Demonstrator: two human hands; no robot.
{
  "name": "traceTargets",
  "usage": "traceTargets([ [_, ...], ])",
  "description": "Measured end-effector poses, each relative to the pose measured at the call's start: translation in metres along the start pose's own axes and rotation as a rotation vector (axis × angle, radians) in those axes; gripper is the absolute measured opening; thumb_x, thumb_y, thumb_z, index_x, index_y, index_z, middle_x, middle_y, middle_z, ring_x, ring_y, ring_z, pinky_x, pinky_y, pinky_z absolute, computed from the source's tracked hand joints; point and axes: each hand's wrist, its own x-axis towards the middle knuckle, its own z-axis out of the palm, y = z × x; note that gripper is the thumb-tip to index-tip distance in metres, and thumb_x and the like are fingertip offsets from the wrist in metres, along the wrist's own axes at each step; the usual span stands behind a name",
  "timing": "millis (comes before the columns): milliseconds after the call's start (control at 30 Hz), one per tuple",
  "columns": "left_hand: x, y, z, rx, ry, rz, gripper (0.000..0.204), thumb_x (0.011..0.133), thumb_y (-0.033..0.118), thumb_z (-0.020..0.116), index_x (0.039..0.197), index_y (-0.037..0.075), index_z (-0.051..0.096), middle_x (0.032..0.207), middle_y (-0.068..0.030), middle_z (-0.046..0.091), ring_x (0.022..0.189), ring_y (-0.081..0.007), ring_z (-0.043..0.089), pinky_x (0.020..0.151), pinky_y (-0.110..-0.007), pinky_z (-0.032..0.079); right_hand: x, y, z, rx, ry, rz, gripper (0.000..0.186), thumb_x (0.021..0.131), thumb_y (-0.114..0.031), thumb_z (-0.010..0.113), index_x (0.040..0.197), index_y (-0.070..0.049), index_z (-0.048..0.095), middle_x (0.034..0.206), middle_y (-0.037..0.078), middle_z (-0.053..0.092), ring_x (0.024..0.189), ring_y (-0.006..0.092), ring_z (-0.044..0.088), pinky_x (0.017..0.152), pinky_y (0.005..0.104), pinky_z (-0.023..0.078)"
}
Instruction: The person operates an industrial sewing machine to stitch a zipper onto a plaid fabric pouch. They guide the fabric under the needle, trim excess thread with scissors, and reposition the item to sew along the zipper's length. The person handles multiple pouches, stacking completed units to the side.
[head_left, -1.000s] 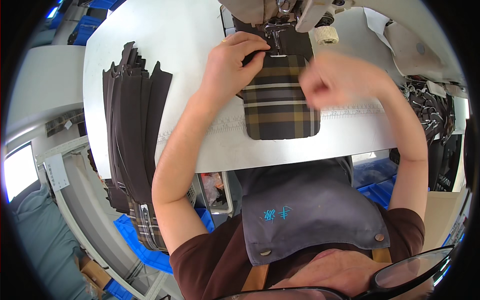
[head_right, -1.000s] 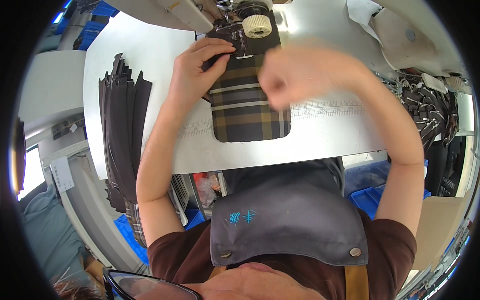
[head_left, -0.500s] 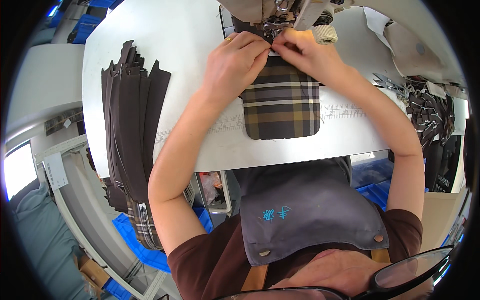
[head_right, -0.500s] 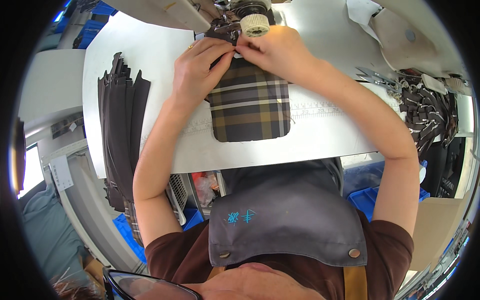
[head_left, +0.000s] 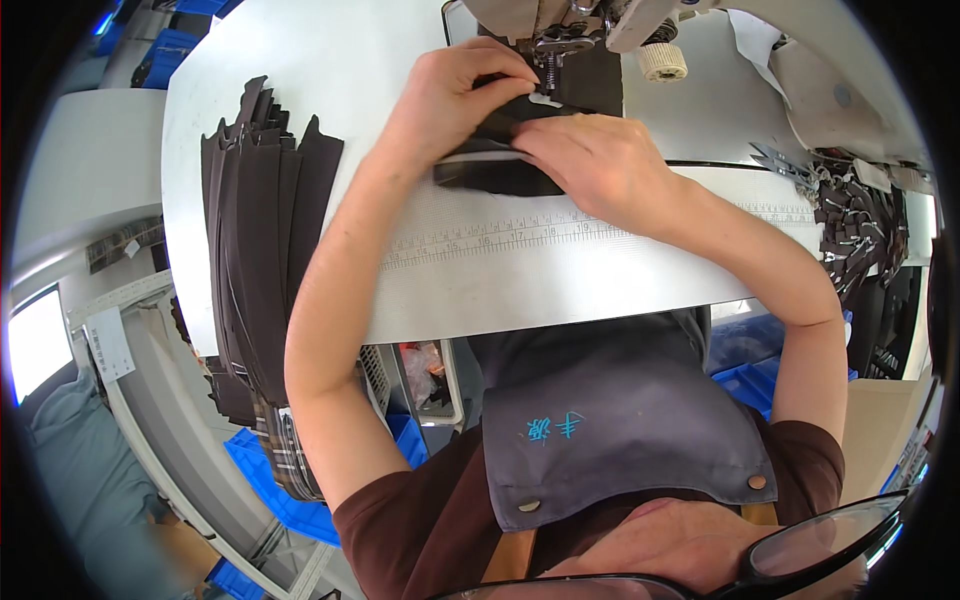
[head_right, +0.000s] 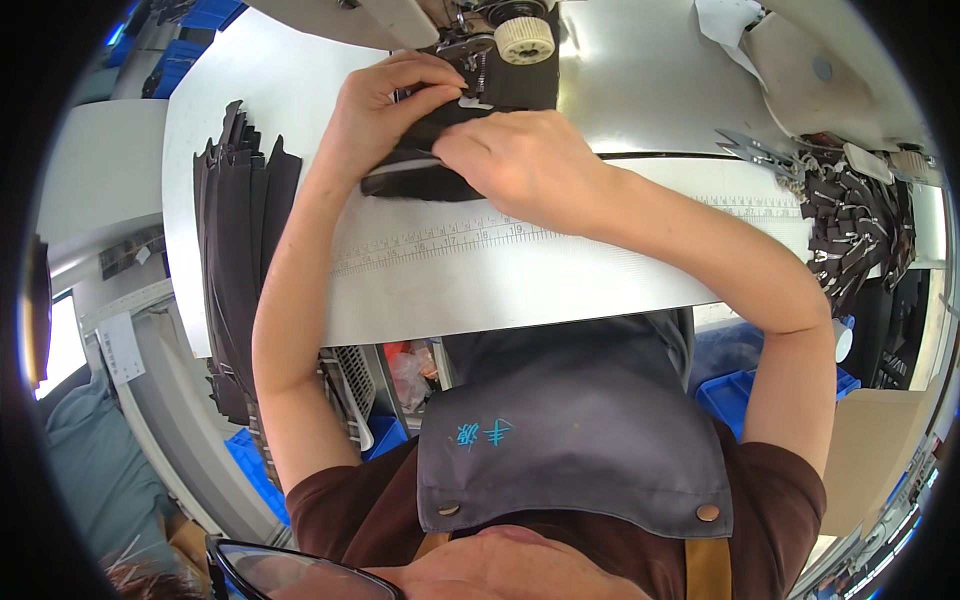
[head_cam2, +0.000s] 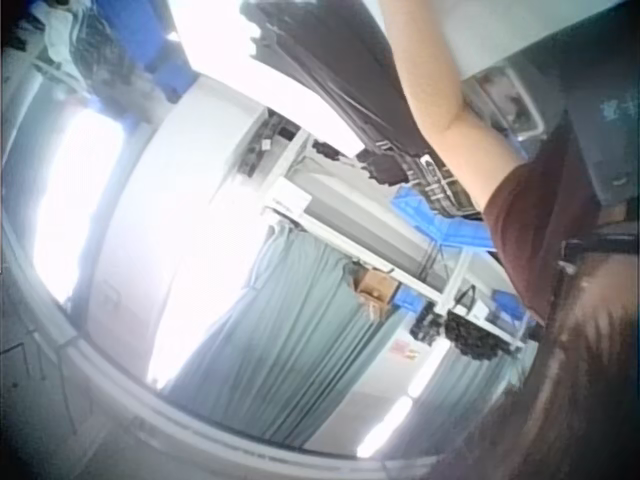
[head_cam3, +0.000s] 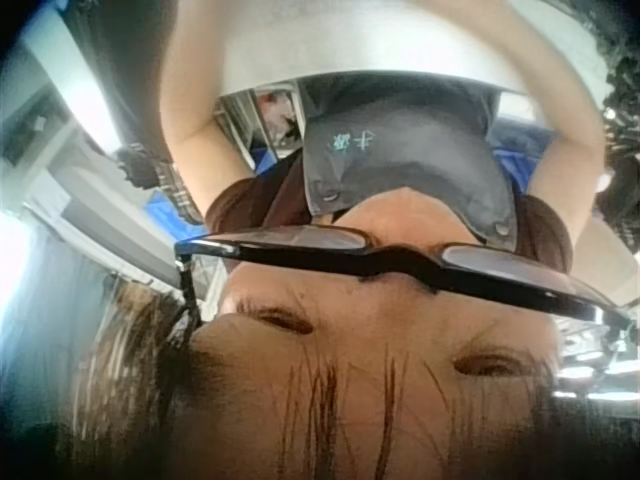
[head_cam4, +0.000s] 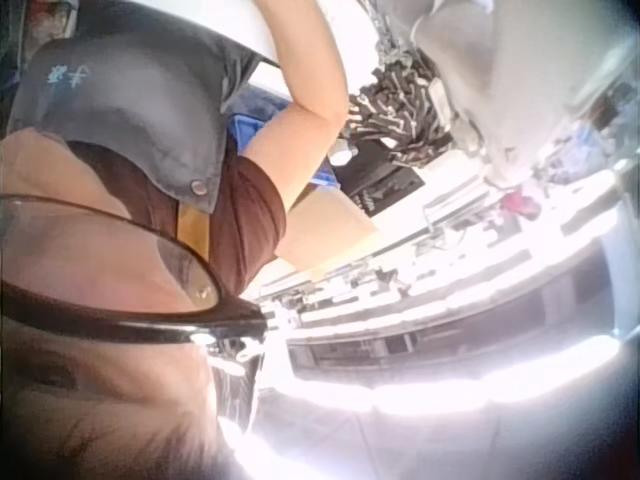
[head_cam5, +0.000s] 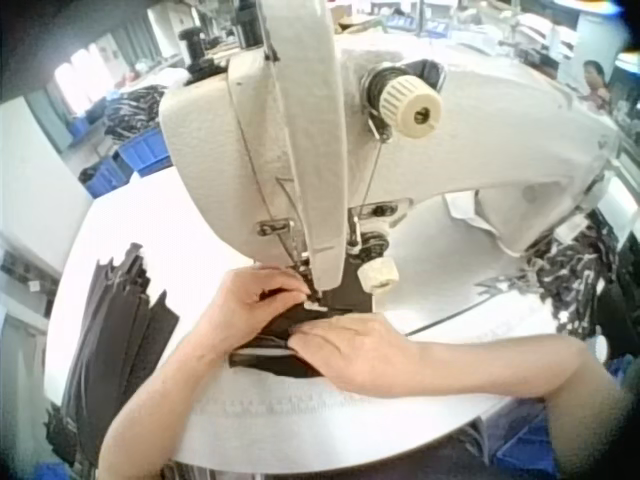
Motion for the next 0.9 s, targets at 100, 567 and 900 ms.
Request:
traceTargets([
  [100, 0.000, -0.002, -0.005, -0.036, -0.039, -0.006, 0.011, 0.080, 0.003, 0.066, 0.090, -0.002, 0.069, 0.090, -0.0062, 0.066, 0.087, -0.0139, 0.060, 0.081, -0.026, 0.046, 0.008, -0.001, -0.002, 0.104, 0.083, 0.081, 0.015, 0.076, -0.004, 0.063, 0.091, -0.004, 0.062, 0.087, 0.007, 0.067, 0.076, 0.0254, 0.065, 0.063, 0.0332, 0.052],
  [567, -0.002, 0.018, 0.016, 0.053, 0.162, -0.202, 0.013, 0.078, 0.012, 0.066, 0.084, 0.001, 0.069, 0.081, -0.0070, 0.067, 0.067, -0.0182, 0.060, 0.064, -0.029, 0.047, -0.019, 0.010, -0.023, -0.028, -0.065, -0.107, 0.019, 0.072, -0.003, 0.060, 0.091, 0.000, 0.060, 0.100, 0.013, 0.067, 0.087, 0.0255, 0.066, 0.069, 0.0334, 0.054],
  [900, -0.001, 0.019, 0.013, 0.022, 0.079, -0.291, 0.014, 0.082, 0.009, 0.066, 0.090, -0.003, 0.069, 0.083, -0.0049, 0.064, 0.074, -0.0106, 0.059, 0.070, -0.024, 0.047, -0.017, 0.007, -0.024, -0.015, -0.059, -0.082, 0.017, 0.073, -0.006, 0.061, 0.088, 0.000, 0.060, 0.100, 0.014, 0.067, 0.088, 0.0261, 0.066, 0.067, 0.0333, 0.054],
])
